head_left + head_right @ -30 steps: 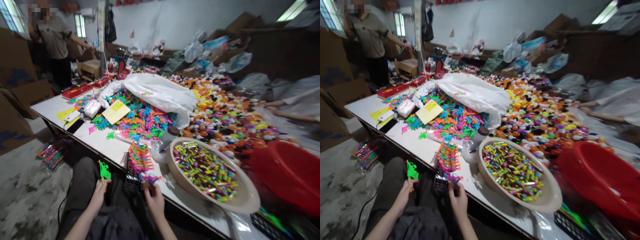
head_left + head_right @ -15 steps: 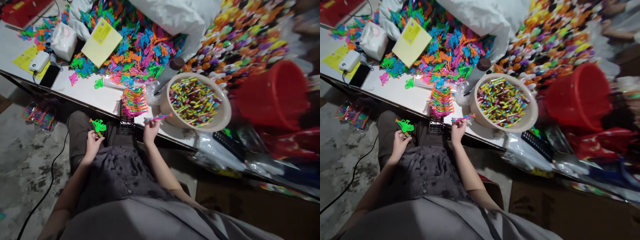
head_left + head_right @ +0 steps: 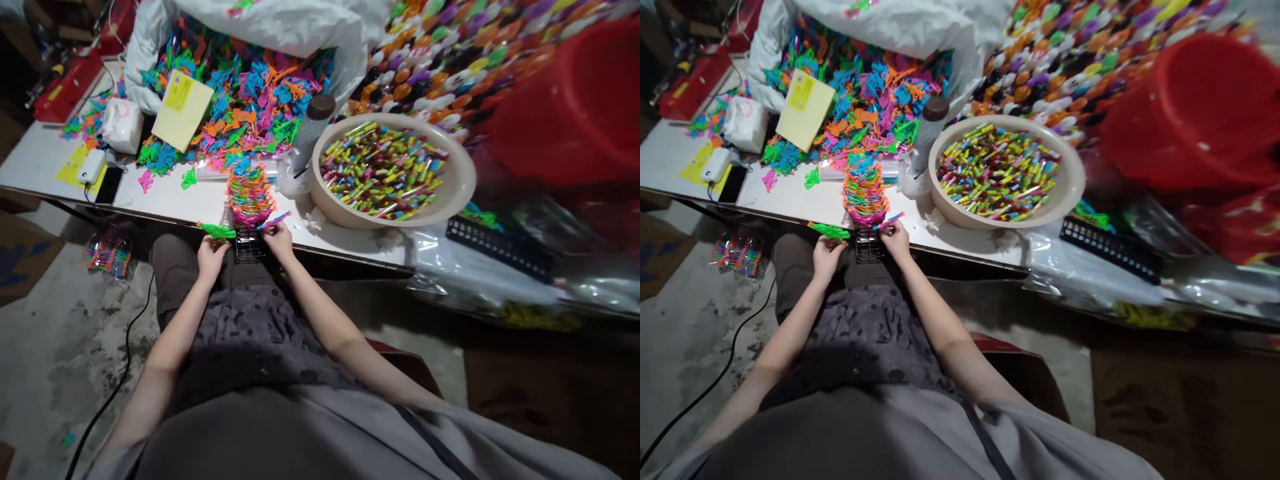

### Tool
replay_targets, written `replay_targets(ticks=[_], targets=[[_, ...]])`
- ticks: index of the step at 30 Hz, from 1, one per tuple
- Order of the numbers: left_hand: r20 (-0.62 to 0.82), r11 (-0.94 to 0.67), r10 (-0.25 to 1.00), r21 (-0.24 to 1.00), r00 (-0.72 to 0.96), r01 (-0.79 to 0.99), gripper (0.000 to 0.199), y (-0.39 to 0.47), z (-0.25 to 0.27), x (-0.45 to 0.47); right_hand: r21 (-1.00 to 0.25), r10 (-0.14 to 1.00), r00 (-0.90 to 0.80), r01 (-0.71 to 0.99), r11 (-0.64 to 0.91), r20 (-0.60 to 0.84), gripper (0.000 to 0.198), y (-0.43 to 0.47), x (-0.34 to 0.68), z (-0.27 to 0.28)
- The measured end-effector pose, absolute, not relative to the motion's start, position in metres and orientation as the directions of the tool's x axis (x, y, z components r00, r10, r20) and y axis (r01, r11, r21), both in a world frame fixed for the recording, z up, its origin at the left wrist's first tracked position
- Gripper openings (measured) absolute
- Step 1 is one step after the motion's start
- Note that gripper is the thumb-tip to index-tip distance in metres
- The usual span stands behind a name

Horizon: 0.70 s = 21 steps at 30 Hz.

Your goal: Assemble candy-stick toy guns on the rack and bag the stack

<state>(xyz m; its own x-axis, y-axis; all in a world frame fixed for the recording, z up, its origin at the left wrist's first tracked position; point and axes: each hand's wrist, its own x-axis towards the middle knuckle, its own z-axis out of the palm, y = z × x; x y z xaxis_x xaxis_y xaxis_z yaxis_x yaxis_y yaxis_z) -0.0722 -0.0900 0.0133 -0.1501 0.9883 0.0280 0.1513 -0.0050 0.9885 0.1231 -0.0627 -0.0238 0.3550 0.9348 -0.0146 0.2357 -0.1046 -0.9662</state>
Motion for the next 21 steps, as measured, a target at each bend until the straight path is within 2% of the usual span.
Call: replay_targets(ticks=[5,9,14,17,21], targets=[[0.019,0.000,0.986,0.994,-0.167,0.111,0.025,-0.049,0.002,-0.040,-0.961,0.947,0.323,0.264,-0.089,0.001,0.015,-0.062,0.121,-0.018],[0.022,-0.004,0.992,0.989,-0.127,0.147,0.025,-0.042,-0.005,-0.034,-0.920,0.959,0.281,0.385,-0.073,0.041,0.019,-0.062,0.120,-0.017],[0.047,-0.006,0.989,0.959,-0.140,0.282,0.020,-0.041,-0.010,-0.036,-0.864,0.955,0.286,0.497,-0.082,0.074,0.019,-0.059,0.117,-0.014],[0.002,0.044,0.988,0.953,-0.152,0.299,0.021,-0.039,-0.015,-0.036,-0.834,0.961,0.271,0.541,-0.110,0.049,0.020,-0.057,0.114,-0.016],[-0.087,0.120,0.984,0.969,-0.154,0.218,0.032,-0.040,-0.013,-0.035,-0.829,0.961,0.277,0.538,-0.150,0.007,0.029,-0.059,0.112,-0.017]])
